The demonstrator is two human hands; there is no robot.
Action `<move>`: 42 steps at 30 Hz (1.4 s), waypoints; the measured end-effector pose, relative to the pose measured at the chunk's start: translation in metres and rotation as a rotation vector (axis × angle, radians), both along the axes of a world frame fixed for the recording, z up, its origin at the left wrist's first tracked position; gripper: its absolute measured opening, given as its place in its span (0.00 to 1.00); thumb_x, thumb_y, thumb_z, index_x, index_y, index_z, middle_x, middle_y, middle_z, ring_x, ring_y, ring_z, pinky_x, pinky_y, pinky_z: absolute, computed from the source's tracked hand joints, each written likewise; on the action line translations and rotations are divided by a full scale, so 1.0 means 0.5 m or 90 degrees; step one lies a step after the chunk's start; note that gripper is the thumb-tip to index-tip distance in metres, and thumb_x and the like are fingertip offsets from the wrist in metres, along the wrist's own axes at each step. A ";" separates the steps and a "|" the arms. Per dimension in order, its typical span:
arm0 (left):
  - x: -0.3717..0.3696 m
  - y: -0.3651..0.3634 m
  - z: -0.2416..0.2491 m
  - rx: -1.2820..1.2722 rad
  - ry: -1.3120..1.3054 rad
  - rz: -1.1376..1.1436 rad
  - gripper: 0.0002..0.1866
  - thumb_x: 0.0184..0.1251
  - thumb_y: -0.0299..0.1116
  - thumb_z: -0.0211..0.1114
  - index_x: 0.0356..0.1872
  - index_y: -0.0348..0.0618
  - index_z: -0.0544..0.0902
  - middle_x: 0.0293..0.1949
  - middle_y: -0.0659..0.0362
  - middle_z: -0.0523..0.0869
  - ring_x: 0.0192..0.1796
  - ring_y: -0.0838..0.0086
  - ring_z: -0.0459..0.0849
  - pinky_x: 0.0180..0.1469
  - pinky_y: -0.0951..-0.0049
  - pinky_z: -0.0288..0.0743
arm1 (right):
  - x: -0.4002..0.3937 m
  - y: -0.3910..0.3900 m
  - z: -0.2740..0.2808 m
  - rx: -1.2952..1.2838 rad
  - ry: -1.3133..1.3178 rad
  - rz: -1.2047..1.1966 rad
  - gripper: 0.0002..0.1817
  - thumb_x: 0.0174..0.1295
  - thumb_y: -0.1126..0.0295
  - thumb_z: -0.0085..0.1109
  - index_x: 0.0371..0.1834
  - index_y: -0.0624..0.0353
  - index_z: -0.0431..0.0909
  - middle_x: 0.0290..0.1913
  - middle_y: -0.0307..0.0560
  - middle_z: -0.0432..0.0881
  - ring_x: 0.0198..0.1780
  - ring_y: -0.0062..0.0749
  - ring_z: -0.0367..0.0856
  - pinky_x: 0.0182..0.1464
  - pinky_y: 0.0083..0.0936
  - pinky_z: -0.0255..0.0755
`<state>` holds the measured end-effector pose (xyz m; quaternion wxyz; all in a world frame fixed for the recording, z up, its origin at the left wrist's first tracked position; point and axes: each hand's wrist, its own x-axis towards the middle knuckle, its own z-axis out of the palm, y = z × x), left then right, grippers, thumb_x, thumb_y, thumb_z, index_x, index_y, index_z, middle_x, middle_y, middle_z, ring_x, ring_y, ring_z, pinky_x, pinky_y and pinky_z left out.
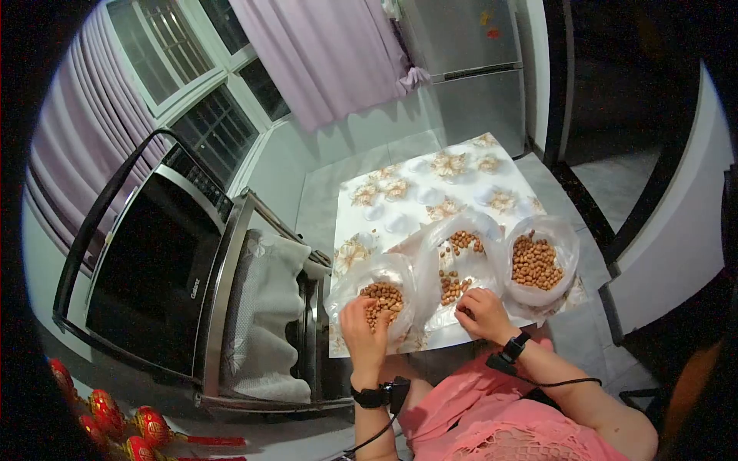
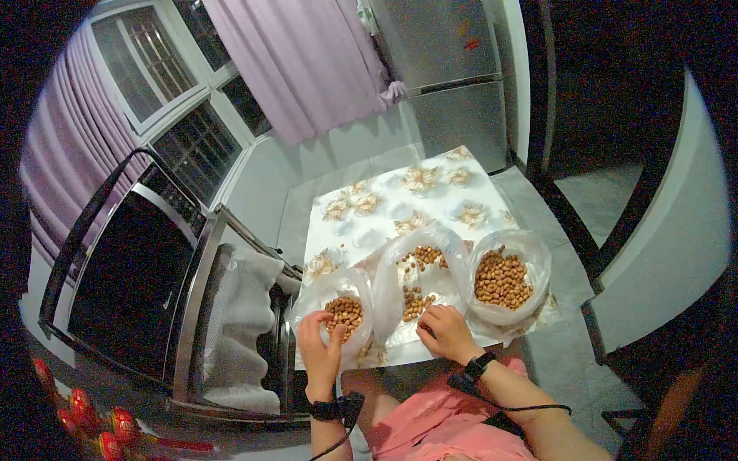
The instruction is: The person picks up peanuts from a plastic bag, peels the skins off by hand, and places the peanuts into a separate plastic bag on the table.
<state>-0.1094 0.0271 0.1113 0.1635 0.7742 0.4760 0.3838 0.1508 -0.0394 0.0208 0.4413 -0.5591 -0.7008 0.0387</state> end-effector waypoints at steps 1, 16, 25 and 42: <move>-0.011 0.012 -0.009 0.090 0.047 0.081 0.14 0.64 0.35 0.73 0.46 0.41 0.82 0.53 0.48 0.80 0.60 0.50 0.75 0.65 0.53 0.67 | 0.000 0.000 -0.001 0.005 -0.001 0.002 0.07 0.58 0.68 0.67 0.32 0.56 0.78 0.34 0.46 0.79 0.40 0.44 0.80 0.45 0.39 0.72; -0.098 0.097 -0.016 0.013 -0.089 0.156 0.23 0.57 0.12 0.54 0.54 0.33 0.85 0.51 0.44 0.90 0.53 0.54 0.89 0.58 0.61 0.81 | 0.002 -0.005 -0.002 0.015 -0.005 0.003 0.06 0.59 0.68 0.66 0.32 0.57 0.80 0.36 0.46 0.80 0.42 0.44 0.80 0.47 0.39 0.72; -0.086 0.064 -0.015 0.043 0.138 0.176 0.17 0.60 0.17 0.61 0.48 0.44 0.88 0.70 0.44 0.74 0.72 0.46 0.72 0.74 0.51 0.62 | 0.001 -0.004 -0.005 0.007 -0.005 0.002 0.06 0.59 0.68 0.66 0.33 0.57 0.79 0.36 0.46 0.80 0.42 0.44 0.80 0.48 0.39 0.72; 0.204 -0.070 -0.160 -0.176 -0.217 -0.172 0.09 0.69 0.25 0.66 0.48 0.37 0.85 0.44 0.52 0.87 0.42 0.67 0.89 0.46 0.69 0.82 | 0.005 -0.002 -0.017 -0.011 0.009 0.005 0.08 0.58 0.68 0.68 0.35 0.57 0.79 0.37 0.47 0.81 0.43 0.47 0.81 0.46 0.41 0.73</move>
